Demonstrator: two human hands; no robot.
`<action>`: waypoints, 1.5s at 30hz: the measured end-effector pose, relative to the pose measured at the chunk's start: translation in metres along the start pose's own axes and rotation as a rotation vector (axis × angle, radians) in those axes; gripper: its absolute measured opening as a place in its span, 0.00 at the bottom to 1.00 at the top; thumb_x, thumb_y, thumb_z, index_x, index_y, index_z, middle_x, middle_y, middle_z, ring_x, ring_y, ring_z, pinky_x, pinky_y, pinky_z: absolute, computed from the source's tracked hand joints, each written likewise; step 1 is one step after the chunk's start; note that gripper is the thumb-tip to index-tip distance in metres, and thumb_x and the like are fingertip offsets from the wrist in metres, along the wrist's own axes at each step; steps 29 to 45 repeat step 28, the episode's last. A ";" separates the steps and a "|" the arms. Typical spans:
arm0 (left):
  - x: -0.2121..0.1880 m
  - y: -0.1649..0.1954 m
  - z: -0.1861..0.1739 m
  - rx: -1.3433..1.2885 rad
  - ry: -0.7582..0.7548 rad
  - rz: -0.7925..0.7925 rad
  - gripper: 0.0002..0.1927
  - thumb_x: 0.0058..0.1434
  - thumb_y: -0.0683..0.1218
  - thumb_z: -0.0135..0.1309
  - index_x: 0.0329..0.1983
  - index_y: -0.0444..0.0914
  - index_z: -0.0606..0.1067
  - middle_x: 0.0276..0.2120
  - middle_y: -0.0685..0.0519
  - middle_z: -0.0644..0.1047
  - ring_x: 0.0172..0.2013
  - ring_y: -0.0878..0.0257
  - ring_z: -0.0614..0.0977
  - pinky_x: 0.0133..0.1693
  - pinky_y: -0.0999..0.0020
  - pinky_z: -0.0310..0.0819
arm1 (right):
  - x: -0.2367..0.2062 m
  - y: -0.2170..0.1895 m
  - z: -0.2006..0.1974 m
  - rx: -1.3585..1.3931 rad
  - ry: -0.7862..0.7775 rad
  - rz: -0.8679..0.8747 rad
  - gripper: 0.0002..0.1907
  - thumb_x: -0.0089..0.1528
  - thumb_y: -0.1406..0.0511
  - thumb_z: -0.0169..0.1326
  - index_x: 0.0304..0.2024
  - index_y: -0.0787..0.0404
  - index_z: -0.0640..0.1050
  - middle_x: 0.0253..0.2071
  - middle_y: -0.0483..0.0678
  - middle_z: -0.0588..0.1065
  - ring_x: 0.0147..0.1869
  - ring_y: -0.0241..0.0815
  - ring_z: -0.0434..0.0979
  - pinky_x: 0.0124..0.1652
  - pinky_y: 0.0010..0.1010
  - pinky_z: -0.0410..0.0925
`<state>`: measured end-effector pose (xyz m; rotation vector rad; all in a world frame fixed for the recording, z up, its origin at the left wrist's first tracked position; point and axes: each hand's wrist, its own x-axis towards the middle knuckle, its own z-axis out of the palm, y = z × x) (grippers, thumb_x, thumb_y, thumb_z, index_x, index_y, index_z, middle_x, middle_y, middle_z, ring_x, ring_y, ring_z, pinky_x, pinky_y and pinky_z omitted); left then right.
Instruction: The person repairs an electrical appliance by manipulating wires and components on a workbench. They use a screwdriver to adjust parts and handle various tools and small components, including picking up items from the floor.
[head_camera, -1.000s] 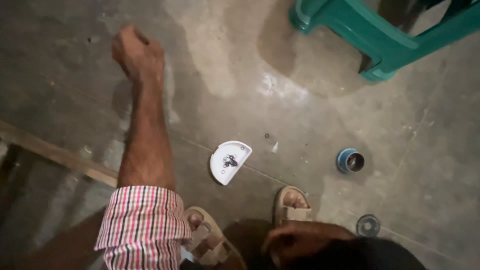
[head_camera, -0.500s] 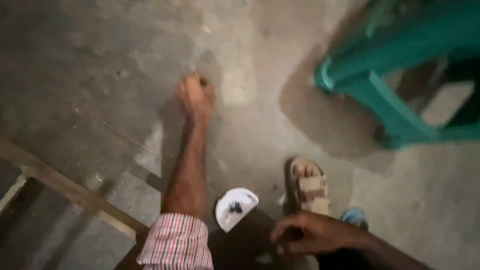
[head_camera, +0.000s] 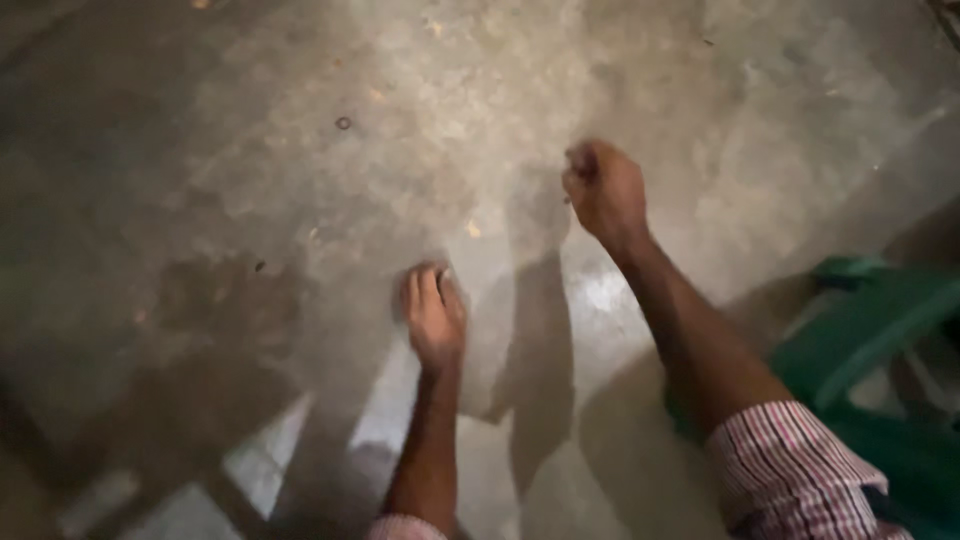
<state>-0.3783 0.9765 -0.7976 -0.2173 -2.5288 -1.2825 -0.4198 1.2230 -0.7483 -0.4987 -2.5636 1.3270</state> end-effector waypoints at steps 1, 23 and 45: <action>0.004 -0.002 0.010 0.015 0.015 0.031 0.07 0.68 0.39 0.51 0.48 0.34 0.75 0.46 0.40 0.76 0.50 0.40 0.77 0.54 0.48 0.71 | 0.029 0.002 0.004 -0.203 0.060 -0.177 0.07 0.63 0.69 0.59 0.43 0.64 0.77 0.36 0.55 0.77 0.41 0.53 0.79 0.41 0.40 0.73; -0.021 -0.067 0.036 0.245 -0.243 -0.090 0.16 0.60 0.43 0.52 0.52 0.37 0.73 0.57 0.42 0.73 0.57 0.41 0.73 0.59 0.48 0.68 | 0.235 0.009 0.109 -0.167 0.240 -0.482 0.08 0.61 0.70 0.66 0.36 0.64 0.78 0.33 0.51 0.78 0.35 0.48 0.79 0.37 0.38 0.73; -0.024 -0.074 0.037 0.345 -0.172 -0.064 0.13 0.64 0.43 0.52 0.51 0.39 0.74 0.56 0.45 0.73 0.57 0.45 0.74 0.58 0.52 0.71 | 0.236 0.018 0.110 -0.300 0.297 -0.591 0.02 0.64 0.71 0.56 0.36 0.66 0.77 0.33 0.53 0.76 0.36 0.48 0.75 0.39 0.38 0.71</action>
